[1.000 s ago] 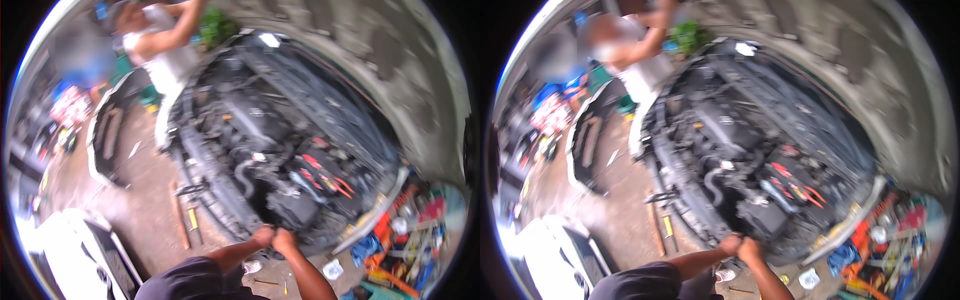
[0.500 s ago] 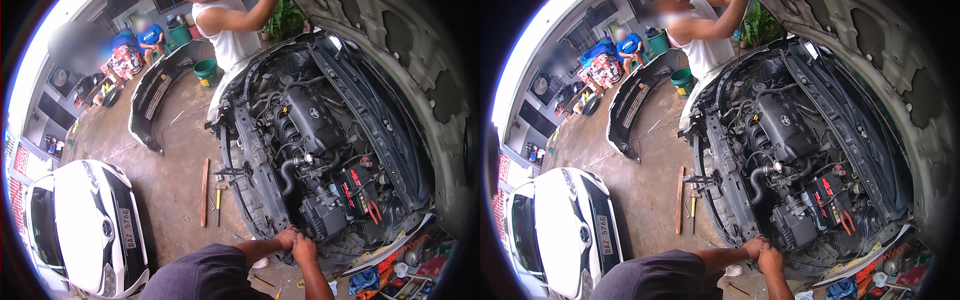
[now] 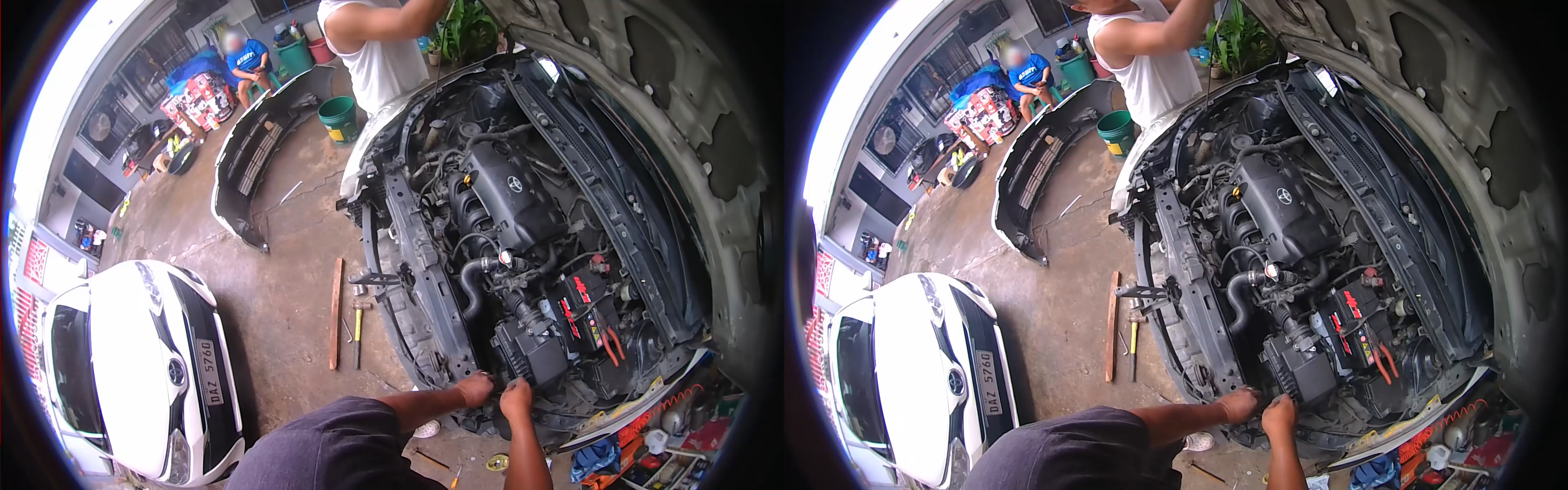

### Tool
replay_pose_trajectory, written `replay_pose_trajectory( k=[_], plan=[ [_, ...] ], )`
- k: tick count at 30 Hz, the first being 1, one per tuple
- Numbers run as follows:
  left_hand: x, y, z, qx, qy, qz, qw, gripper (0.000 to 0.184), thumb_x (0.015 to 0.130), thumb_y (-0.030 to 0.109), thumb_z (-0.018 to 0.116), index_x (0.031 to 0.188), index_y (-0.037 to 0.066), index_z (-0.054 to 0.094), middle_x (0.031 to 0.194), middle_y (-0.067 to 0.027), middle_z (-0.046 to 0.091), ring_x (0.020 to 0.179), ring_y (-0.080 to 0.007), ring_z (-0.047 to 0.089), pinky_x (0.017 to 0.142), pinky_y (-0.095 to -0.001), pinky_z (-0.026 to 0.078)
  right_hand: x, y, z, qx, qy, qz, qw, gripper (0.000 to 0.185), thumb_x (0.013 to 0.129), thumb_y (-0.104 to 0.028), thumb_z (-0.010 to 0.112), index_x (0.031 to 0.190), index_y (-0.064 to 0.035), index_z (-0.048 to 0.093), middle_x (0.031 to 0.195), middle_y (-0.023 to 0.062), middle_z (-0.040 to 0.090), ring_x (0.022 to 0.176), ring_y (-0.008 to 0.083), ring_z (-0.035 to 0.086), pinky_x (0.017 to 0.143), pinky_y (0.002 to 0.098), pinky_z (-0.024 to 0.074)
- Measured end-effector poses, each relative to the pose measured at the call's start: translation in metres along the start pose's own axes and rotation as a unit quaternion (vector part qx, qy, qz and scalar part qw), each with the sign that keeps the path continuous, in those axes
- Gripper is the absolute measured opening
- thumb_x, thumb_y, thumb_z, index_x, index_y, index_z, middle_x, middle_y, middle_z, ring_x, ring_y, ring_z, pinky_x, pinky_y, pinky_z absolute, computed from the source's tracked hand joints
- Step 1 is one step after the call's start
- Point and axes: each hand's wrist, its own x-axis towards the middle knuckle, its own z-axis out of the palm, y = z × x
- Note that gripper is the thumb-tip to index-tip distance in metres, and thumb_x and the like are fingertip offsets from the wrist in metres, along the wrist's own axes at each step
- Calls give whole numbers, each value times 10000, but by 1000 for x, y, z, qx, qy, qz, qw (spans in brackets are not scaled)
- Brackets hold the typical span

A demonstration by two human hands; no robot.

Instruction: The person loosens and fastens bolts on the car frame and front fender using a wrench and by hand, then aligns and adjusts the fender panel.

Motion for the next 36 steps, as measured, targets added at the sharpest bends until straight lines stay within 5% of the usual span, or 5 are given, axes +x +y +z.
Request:
replay_pose_trajectory(
  k=[12,20,23,27,36],
  plan=[
    [0,2,-17,-29,28,20,999,277,811,224,695,1027,51,719,1230,-186,654,1244,-369,602,1061,-479,461,-44,-45,-12,-116,-78,-29,990,259,931,-190,634,1112,-6,617,1025,289,718,972,459,700,856,533,552],
    [-3,-13,-7,46,-32,13,998,396,818,246,690,1144,25,732,1347,-193,620,1281,-346,583,1105,-495,420,-13,-12,29,274,-103,97,951,117,960,-69,577,954,24,648,710,154,687,471,213,646,449,371,508],
    [-3,-14,-13,-28,-4,22,999,328,831,238,655,1092,44,700,1252,-173,643,1263,-354,571,1113,-506,407,-11,-15,29,150,-91,-20,984,236,960,-189,622,1019,39,641,987,302,718,953,467,707,843,525,549],
    [4,-10,-30,-7,-20,-2,1000,317,843,251,636,1083,51,694,1226,-163,668,1272,-362,566,1121,-522,396,-19,-52,-5,-32,17,-89,995,228,971,-191,653,995,33,617,883,274,717,789,463,703,717,535,546],
    [13,-15,-9,-10,-32,-44,998,335,829,255,680,1108,75,724,1204,-182,696,1275,-383,576,1111,-513,409,3,-58,-25,-22,-54,-89,994,283,979,-309,655,1018,-29,638,956,275,719,961,494,681,819,567,535]
  ],
)
